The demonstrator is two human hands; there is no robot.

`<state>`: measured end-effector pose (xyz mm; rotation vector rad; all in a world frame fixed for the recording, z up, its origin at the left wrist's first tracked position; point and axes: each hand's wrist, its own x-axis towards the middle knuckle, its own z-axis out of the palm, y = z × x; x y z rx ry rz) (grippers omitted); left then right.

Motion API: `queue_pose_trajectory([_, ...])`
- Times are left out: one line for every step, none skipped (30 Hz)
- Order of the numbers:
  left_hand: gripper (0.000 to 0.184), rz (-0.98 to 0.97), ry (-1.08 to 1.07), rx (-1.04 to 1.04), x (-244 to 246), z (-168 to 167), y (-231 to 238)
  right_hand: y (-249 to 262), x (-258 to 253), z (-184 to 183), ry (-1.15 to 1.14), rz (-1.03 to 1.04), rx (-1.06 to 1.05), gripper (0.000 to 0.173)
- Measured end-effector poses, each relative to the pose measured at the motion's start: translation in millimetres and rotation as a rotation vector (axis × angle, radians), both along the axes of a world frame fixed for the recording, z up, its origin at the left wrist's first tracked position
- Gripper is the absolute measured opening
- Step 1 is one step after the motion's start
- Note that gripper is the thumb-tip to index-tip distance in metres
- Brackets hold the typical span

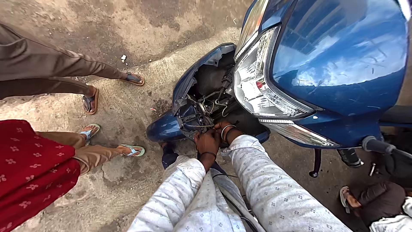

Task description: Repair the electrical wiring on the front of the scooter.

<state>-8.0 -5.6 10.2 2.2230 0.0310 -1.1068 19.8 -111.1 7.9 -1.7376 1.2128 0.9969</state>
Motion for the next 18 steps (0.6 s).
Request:
queue_pose_trajectory([0.034,-0.001,0.008,0.002,1,0,0,1,1,2,0.016,0.113,-0.025,0.012])
queue_pose_trajectory([0.035,0.002,0.008,0.003,1,-1,0,2,2,0,0.018,0.124,-0.038,0.012])
queue_pose_trajectory([0.035,0.004,0.006,0.003,0,-1,0,4,0,-3,0.001,0.027,-0.032,0.008])
queue_pose_trajectory([0.035,0.005,0.006,0.003,-1,-1,1,6,-2,-8,-0.025,-0.136,-0.013,0.006])
queue_pose_trajectory([0.035,0.007,0.004,0.003,-1,-1,0,5,-3,-11,-0.05,-0.251,0.012,0.007])
queue_pose_trajectory([0.035,0.009,0.001,0.001,-1,-1,0,4,-3,-13,-0.072,-0.326,0.034,0.008])
queue_pose_trajectory([0.035,0.009,-0.001,0.001,-1,-2,-1,3,-3,-14,-0.084,-0.322,0.036,0.009])
queue_pose_trajectory([0.035,0.005,-0.002,0.003,-1,-2,0,2,0,-8,-0.06,-0.197,0.017,0.01])
queue_pose_trajectory([0.034,0.002,-0.005,0.003,-2,-3,0,1,7,4,0.017,0.006,-0.023,0.012])
queue_pose_trajectory([0.034,-0.002,-0.01,0.005,-3,-3,1,3,14,16,0.11,0.132,-0.073,0.02])
queue_pose_trajectory([0.033,-0.002,-0.012,0.004,-2,-2,1,7,19,27,0.16,0.179,-0.137,0.026])
queue_pose_trajectory([0.032,-0.003,-0.007,0.001,-1,-1,1,10,23,37,0.184,0.228,-0.189,0.032])
queue_pose_trajectory([0.032,-0.002,-0.007,-0.002,-1,-1,0,10,24,42,0.174,0.253,-0.231,0.035])
queue_pose_trajectory([0.032,-0.002,-0.006,-0.003,-2,-1,1,9,24,42,0.157,0.265,-0.264,0.037])
queue_pose_trajectory([0.033,-0.001,-0.007,-0.001,-2,-1,1,7,23,41,0.148,0.272,-0.28,0.038])
queue_pose_trajectory([0.034,0.001,-0.009,0.002,-3,-2,0,5,23,39,0.147,0.28,-0.285,0.04])
queue_pose_trajectory([0.034,-0.001,-0.015,0.005,-3,-3,0,4,24,38,0.147,0.292,-0.29,0.041])
queue_pose_trajectory([0.035,-0.005,-0.018,0.007,-2,-4,-1,2,24,35,0.15,0.309,-0.296,0.042])
